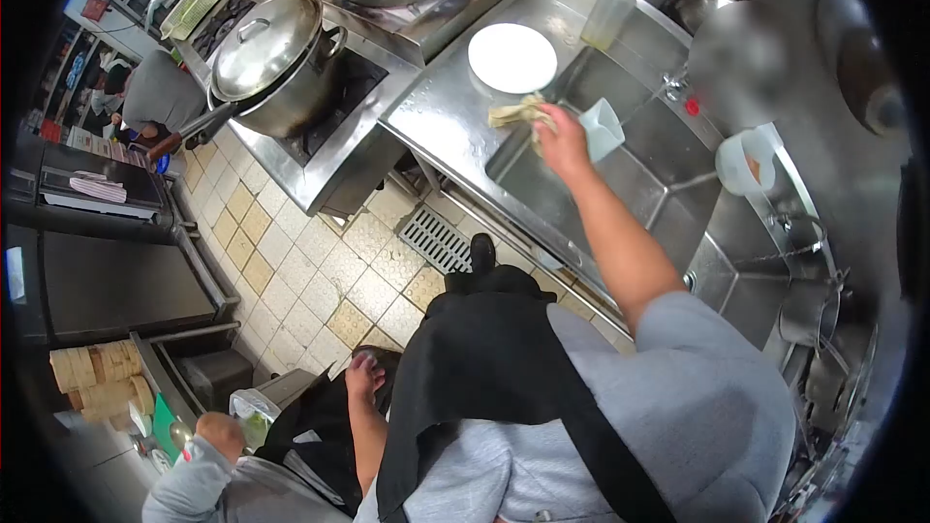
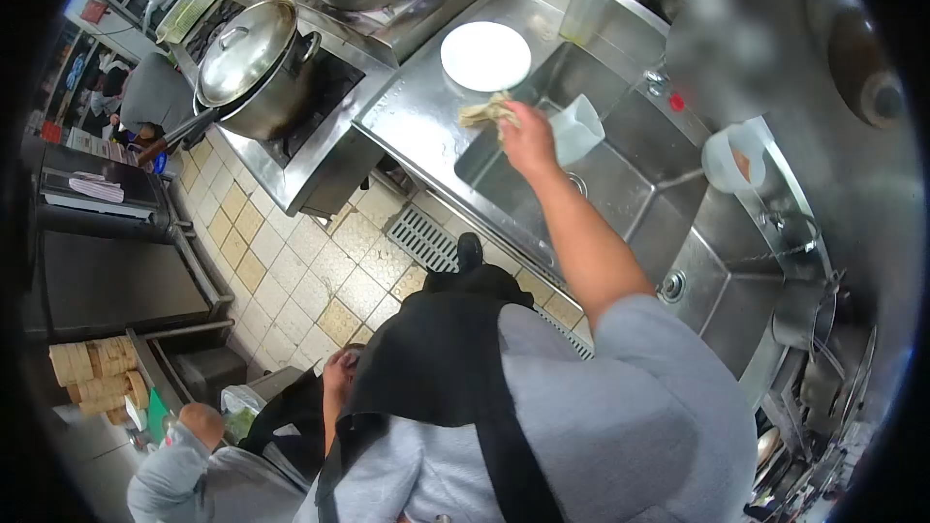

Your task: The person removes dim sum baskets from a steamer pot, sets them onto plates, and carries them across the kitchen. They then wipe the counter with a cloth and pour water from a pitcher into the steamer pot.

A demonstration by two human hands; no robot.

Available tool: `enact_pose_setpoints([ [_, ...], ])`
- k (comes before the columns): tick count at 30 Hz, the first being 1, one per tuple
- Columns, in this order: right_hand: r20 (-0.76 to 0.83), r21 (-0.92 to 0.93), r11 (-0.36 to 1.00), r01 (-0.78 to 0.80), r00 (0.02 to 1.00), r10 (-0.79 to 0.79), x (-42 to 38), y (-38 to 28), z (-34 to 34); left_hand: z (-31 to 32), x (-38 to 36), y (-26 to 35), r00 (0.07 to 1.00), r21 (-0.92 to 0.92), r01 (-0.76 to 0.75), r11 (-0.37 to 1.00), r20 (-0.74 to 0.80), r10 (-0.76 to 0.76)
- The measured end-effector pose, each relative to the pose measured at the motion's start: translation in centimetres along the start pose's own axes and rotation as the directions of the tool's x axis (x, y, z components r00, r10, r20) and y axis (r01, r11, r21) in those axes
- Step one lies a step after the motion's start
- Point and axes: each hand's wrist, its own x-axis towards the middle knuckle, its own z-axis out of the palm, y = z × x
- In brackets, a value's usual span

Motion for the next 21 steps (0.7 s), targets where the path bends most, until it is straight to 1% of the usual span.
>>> enact_pose_setpoints([
  [1,0.009,0.008,1.000,0.001,1.000,-0.001,1.4,0.3,2.3,-0.5,0.1,-0.9,0.998,0.065,-0.059,0.996,-0.017,0.060],
  [2,0.087,-0.045,0.994,-0.102,0.991,0.105,2.9,0.5,4.4,-0.2,-0.1,-0.8,0.998,0.059,-0.057,0.997,-0.026,0.058],
  [3,0.155,-0.104,0.975,-0.194,0.966,0.209,4.7,0.7,6.1,0.6,-0.2,-0.2,0.997,-0.015,-0.013,1.000,-0.076,0.012],
  [4,0.161,-0.097,0.977,-0.191,0.965,0.204,6.5,0.6,7.1,1.2,-0.4,0.3,0.992,-0.088,0.031,0.996,-0.122,-0.042],
  [5,0.140,-0.135,0.973,-0.185,0.969,0.203,7.3,0.5,7.8,1.5,-1.5,0.1,0.980,-0.157,0.084,0.984,-0.164,-0.110],
  [6,0.127,-0.179,0.967,-0.182,0.970,0.207,7.4,0.6,8.2,1.6,-3.3,-0.6,0.962,-0.228,0.143,0.963,-0.199,-0.189],
  [7,0.145,-0.184,0.967,-0.177,0.968,0.205,7.9,0.9,8.7,1.7,-4.7,-1.6,0.938,-0.309,0.188,0.932,-0.225,-0.263],
  [8,0.092,-0.108,0.964,-0.242,0.963,0.252,9.0,1.0,9.1,-2.3,1.8,-12.6,0.998,-0.500,0.069,0.863,0.024,-0.066],
  [9,0.041,-0.025,0.953,-0.303,0.952,0.304,10.1,1.4,9.7,-3.4,0.0,-12.0,0.988,-0.328,0.117,0.937,-0.060,-0.144],
  [10,0.014,-0.050,0.957,-0.285,0.958,0.286,11.0,1.2,9.6,-3.1,-1.3,-11.4,0.975,-0.286,0.170,0.943,-0.092,-0.203],
  [11,0.024,-0.050,0.954,-0.295,0.955,0.296,11.6,0.5,9.9,-3.3,-2.3,-11.0,0.969,-0.267,0.190,0.945,-0.105,-0.224],
  [13,-0.006,0.110,0.955,-0.276,0.961,0.278,12.5,-0.3,10.5,-4.4,-3.1,-9.6,0.964,-0.242,0.206,0.948,-0.117,-0.239],
  [14,0.142,0.056,0.945,-0.321,0.940,0.311,12.8,0.2,11.5,-4.8,-3.1,-8.7,0.962,-0.229,0.218,0.949,-0.111,-0.248],
  [15,0.140,0.051,0.943,-0.330,0.937,0.321,12.6,-0.5,12.1,-4.9,-2.6,-8.0,0.961,-0.216,0.234,0.948,-0.099,-0.260],
  [16,0.200,-0.126,0.967,-0.220,0.949,0.242,12.5,-1.4,13.2,-5.1,-1.8,-7.2,0.960,-0.199,0.248,0.948,-0.082,-0.269],
  [17,0.273,-0.290,0.953,-0.093,0.946,0.175,12.4,-2.5,14.3,-5.2,-0.9,-6.0,0.960,-0.185,0.258,0.948,-0.062,-0.273],
  [18,0.267,-0.294,0.950,-0.105,0.945,0.187,12.4,-3.5,15.4,-4.9,-0.2,-4.3,0.959,-0.162,0.271,0.949,-0.038,-0.280],
  [20,0.468,-0.385,0.922,-0.042,0.852,0.234,12.6,-5.2,17.6,-4.7,1.9,0.0,0.951,-0.148,0.301,0.942,-0.021,-0.307],
  [21,0.456,-0.392,0.918,-0.058,0.855,0.249,12.0,-5.8,18.6,-5.2,2.5,2.4,0.953,-0.130,0.299,0.945,-0.019,-0.304],
])
